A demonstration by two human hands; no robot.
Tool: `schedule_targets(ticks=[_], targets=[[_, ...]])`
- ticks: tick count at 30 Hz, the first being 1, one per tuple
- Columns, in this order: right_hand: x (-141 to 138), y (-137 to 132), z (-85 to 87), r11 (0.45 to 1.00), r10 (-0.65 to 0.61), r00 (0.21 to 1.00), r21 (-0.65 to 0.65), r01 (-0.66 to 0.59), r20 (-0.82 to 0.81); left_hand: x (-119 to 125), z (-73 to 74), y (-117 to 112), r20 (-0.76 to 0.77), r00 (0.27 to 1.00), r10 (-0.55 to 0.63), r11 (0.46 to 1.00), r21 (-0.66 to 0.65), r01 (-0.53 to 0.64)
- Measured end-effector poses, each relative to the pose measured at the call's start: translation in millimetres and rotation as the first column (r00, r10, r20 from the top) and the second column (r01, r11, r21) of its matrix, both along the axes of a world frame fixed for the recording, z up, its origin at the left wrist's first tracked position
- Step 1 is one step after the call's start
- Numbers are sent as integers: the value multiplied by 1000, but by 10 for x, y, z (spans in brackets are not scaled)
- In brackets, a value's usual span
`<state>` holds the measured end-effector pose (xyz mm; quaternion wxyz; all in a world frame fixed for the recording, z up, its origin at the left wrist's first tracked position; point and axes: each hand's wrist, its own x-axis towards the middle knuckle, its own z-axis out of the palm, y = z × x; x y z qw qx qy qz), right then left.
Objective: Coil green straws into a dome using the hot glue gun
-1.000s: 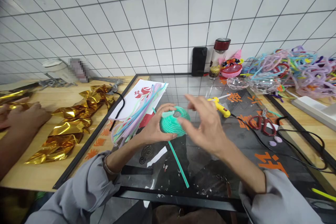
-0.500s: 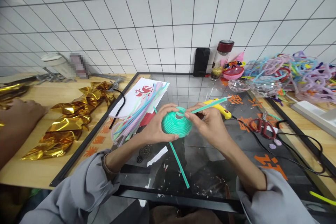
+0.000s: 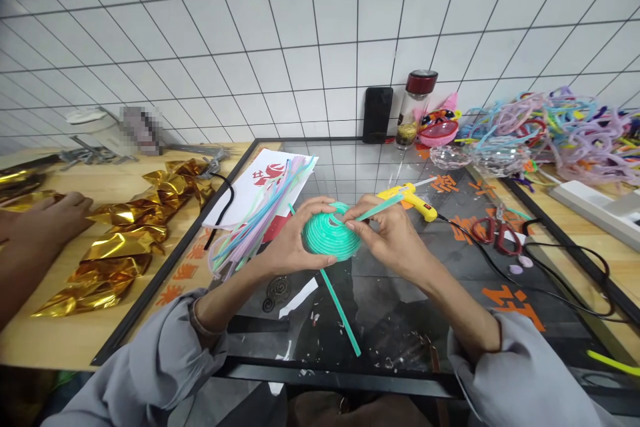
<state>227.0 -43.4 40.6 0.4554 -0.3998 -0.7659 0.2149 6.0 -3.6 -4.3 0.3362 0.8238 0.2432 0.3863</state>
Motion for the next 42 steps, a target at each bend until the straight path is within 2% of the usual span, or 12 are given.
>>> schedule_targets(ticks=[14, 32, 42], targets=[[-67, -27, 18, 1000, 23, 1000, -18, -23, -11, -12, 35, -21, -3, 1000, -6, 1000, 28, 6], [-105, -20, -18, 997, 50, 995, -55, -55, -84, -5, -20, -6, 14, 1000, -22, 997, 76, 21], [-111, -18, -17, 996, 37, 996, -76, -44, -82, -21, -47, -9, 9, 1000, -18, 999, 48, 17]])
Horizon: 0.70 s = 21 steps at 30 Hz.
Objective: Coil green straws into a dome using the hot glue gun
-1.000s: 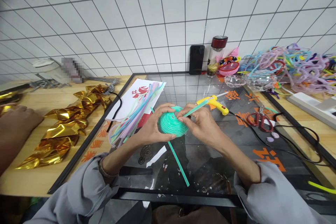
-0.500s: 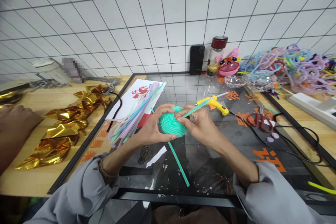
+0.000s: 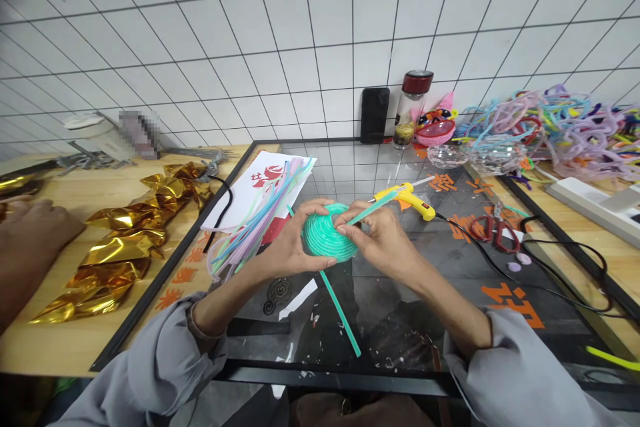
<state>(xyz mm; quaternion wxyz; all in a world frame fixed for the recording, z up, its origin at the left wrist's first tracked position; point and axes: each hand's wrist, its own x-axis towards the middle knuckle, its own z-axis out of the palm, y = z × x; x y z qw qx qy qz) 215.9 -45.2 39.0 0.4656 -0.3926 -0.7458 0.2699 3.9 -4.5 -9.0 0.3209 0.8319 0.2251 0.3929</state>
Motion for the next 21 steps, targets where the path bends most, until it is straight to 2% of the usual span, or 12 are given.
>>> schedule_targets(ticks=[7, 14, 21], targets=[[3, -2, -7, 1000, -2, 1000, -2, 2, 4, -5, 23, -2, -27, 1000, 1, 1000, -15, -1], [-2, -5, -8, 1000, 5, 1000, -13, -5, -3, -27, 111, -1, -92, 996, 9, 1000, 28, -7], [-12, 3, -8, 1000, -2, 1000, -25, 2, 3, -23, 103, -5, -151, 986, 66, 994, 94, -52]])
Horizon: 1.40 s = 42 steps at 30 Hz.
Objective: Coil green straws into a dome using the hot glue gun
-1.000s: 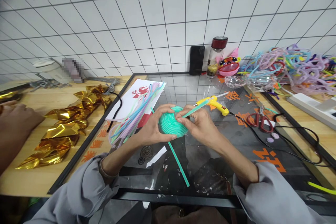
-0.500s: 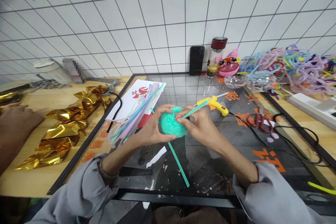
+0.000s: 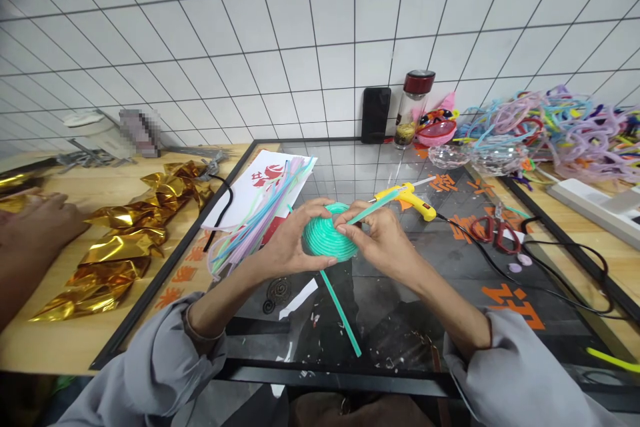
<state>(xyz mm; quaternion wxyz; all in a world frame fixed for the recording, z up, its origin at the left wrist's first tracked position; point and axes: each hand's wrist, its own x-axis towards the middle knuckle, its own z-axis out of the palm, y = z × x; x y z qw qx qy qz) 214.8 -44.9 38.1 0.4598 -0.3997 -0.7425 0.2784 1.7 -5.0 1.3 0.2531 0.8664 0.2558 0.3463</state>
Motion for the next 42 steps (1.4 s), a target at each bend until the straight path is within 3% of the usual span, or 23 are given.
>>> schedule_targets(ticks=[6, 27, 42], targets=[[2, -5, -5, 1000, -11, 1000, -19, 11, -3, -15, 7, 19, 23, 998, -54, 996, 73, 52], [-4, -2, -21, 999, -21, 1000, -48, 21, -11, -42, 14, 36, 17, 994, -106, 989, 109, 104], [-37, -5, -48, 1000, -12, 998, -26, 11, -64, -37, 51, 8, 48, 992, -119, 993, 20, 118]])
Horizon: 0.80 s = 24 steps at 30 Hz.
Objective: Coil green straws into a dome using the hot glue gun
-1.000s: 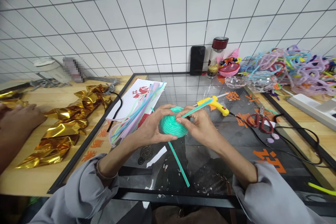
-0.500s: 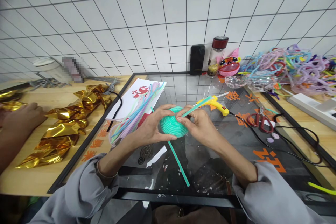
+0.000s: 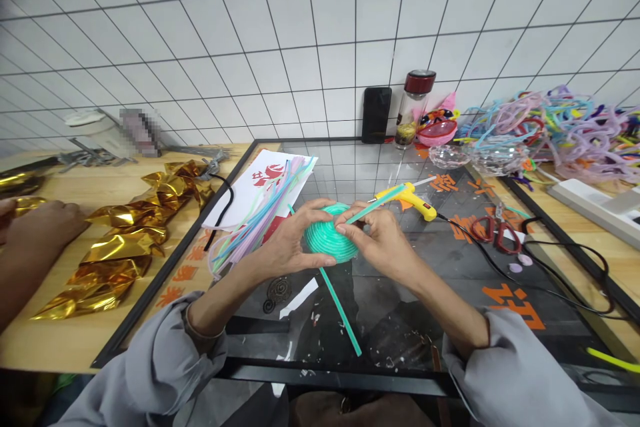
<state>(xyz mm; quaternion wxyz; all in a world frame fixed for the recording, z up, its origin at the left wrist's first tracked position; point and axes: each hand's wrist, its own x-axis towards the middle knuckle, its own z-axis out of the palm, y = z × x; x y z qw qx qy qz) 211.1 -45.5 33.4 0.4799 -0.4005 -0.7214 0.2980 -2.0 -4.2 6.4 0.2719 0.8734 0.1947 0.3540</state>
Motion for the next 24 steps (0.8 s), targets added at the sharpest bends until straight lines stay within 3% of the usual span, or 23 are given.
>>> schedule_targets(ticks=[4, 9, 24], targets=[[-3, 0, 3, 1000, -5, 1000, 1, 5, 10, 23, 21, -61, 59, 997, 40, 994, -108, -33], [-10, 10, -3, 1000, 1, 1000, -8, -1, 19, 118, -3, -116, 166, 967, 195, 955, -255, -149], [-28, -18, -9, 999, 32, 999, 8, -32, -10, 275, 13, -177, 228, 898, 376, 823, -528, -211]])
